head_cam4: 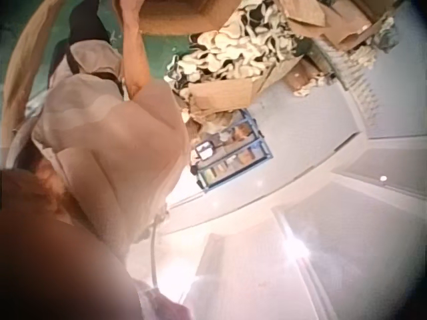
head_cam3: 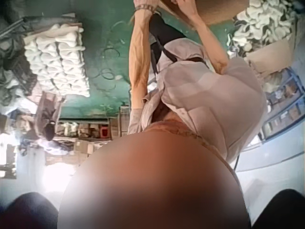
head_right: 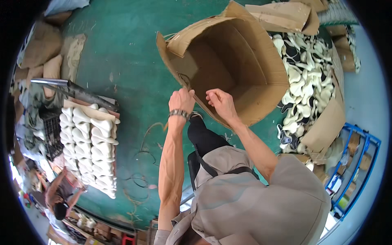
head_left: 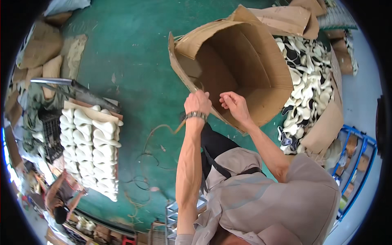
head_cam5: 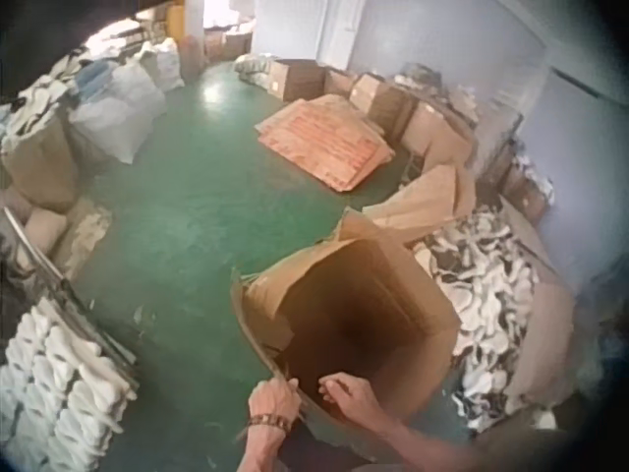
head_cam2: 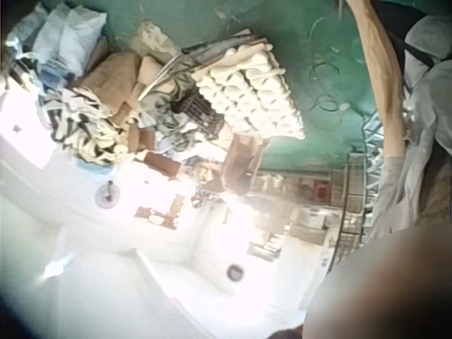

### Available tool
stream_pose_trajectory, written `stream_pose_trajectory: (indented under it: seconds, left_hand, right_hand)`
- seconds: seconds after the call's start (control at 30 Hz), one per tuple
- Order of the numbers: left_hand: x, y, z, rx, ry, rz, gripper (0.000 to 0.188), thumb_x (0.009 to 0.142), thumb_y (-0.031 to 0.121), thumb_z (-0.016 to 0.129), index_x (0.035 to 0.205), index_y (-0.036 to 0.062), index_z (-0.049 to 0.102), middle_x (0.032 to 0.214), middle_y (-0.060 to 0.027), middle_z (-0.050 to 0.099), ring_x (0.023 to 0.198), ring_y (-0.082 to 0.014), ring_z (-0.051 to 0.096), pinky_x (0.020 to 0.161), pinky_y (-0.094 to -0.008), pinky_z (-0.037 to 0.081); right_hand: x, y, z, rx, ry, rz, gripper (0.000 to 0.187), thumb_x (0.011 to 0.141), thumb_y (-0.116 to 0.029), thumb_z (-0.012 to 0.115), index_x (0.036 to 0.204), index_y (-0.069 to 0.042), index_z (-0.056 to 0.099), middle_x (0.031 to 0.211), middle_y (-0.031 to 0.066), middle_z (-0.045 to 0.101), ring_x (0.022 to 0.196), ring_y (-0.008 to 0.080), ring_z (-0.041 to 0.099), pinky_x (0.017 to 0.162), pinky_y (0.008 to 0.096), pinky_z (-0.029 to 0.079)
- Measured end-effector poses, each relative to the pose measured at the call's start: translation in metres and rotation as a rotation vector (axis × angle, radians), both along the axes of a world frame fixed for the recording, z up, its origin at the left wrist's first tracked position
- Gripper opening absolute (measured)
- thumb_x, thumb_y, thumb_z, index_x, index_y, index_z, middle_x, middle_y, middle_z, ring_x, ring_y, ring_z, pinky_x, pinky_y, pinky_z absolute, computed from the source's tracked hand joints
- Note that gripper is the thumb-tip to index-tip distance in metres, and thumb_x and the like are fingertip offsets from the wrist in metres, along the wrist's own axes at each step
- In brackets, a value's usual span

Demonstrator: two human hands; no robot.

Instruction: Moving boards of bicycle saddles from racks and using an air gun to clean or dry them.

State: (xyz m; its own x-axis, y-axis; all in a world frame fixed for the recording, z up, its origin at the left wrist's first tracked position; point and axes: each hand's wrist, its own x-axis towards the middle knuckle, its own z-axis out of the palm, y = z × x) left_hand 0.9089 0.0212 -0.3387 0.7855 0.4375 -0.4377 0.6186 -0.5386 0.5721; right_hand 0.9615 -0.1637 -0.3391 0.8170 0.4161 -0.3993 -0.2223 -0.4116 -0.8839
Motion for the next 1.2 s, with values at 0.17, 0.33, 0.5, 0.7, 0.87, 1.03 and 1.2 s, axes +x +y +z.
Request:
stream_pose_trajectory:
  seconds: [0.17,0.33,0.5,0.7,0.87,1.03,1.2]
  left_hand:
    - [-0.057,-0.011,0.151,-0.342,-0.396,-0.142,0.028,0.101,0.019,0.062,0.119,-0.0003,0.071,0.091,-0.0249,0.071,0.079,-0.0398,0.072,0.073,-0.0448,0.055]
    - [-0.172,-0.013,0.303,-0.524,-0.549,-0.288,0.039,0.1,0.019,0.067,0.13,-0.0048,0.069,0.091,-0.022,0.074,0.068,-0.0328,0.07,0.062,-0.0347,0.053]
    - [-0.303,-0.042,0.377,-0.549,-0.743,-0.466,0.051,0.097,0.034,0.072,0.129,-0.0062,0.071,0.063,-0.0112,0.063,0.047,-0.0242,0.059,0.047,-0.0364,0.044]
    - [-0.434,-0.073,0.336,-0.402,-0.918,-0.007,0.035,0.097,0.017,0.069,0.126,-0.0021,0.073,0.068,-0.0126,0.066,0.05,-0.0281,0.061,0.049,-0.0353,0.046]
    - [-0.524,-0.089,0.236,-0.166,-0.605,0.427,0.041,0.08,0.005,0.082,0.121,0.0083,0.077,0.077,-0.0112,0.073,0.062,-0.0129,0.065,0.06,-0.0283,0.051]
    - [-0.621,-0.089,0.068,0.081,-0.005,0.438,0.052,0.085,0.014,0.08,0.135,0.0105,0.066,0.117,-0.0179,0.069,0.103,-0.0322,0.069,0.086,-0.0425,0.057]
    - [-0.632,-0.094,0.135,0.095,-0.017,0.418,0.072,0.079,0.004,0.079,0.147,0.01,0.056,0.145,-0.0201,0.055,0.129,-0.04,0.058,0.106,-0.0462,0.051]
  right_hand:
    - [0.043,-0.015,-0.029,-0.083,0.135,-0.11,0.036,0.103,-0.031,0.06,0.112,0.001,0.073,0.094,0.0078,0.075,0.077,0.0135,0.07,0.063,0.0297,0.059]
    - [0.077,-0.024,-0.048,-0.376,0.439,0.01,0.096,0.093,-0.08,0.052,0.138,0.005,0.058,0.117,0.0258,0.069,0.089,0.0283,0.075,0.066,0.0356,0.062]
    - [0.029,0.016,-0.116,-0.764,0.78,0.578,0.035,0.094,-0.046,0.071,0.079,-0.016,0.063,0.065,0.0004,0.061,0.055,0.016,0.063,0.046,0.0271,0.049]
    - [-0.026,-0.041,-0.106,-0.763,0.579,0.429,0.037,0.087,-0.033,0.074,0.063,-0.015,0.053,0.054,0.0027,0.05,0.038,0.0155,0.044,0.035,0.0323,0.034]
    - [0.011,-0.022,0.039,-0.57,0.298,0.474,0.021,0.08,-0.02,0.069,0.073,-0.002,0.063,0.057,0.0076,0.057,0.043,0.0179,0.055,0.037,0.0344,0.044]
    - [-0.042,0.045,0.177,-0.135,-0.097,0.669,0.013,0.092,-0.016,0.066,0.088,-0.005,0.06,0.062,0.0047,0.057,0.052,0.0163,0.062,0.049,0.034,0.054]
    - [-0.169,0.05,0.274,0.352,-0.073,0.618,0.028,0.085,-0.002,0.059,0.112,0.003,0.064,0.094,0.0117,0.068,0.081,0.0168,0.07,0.068,0.0341,0.064]
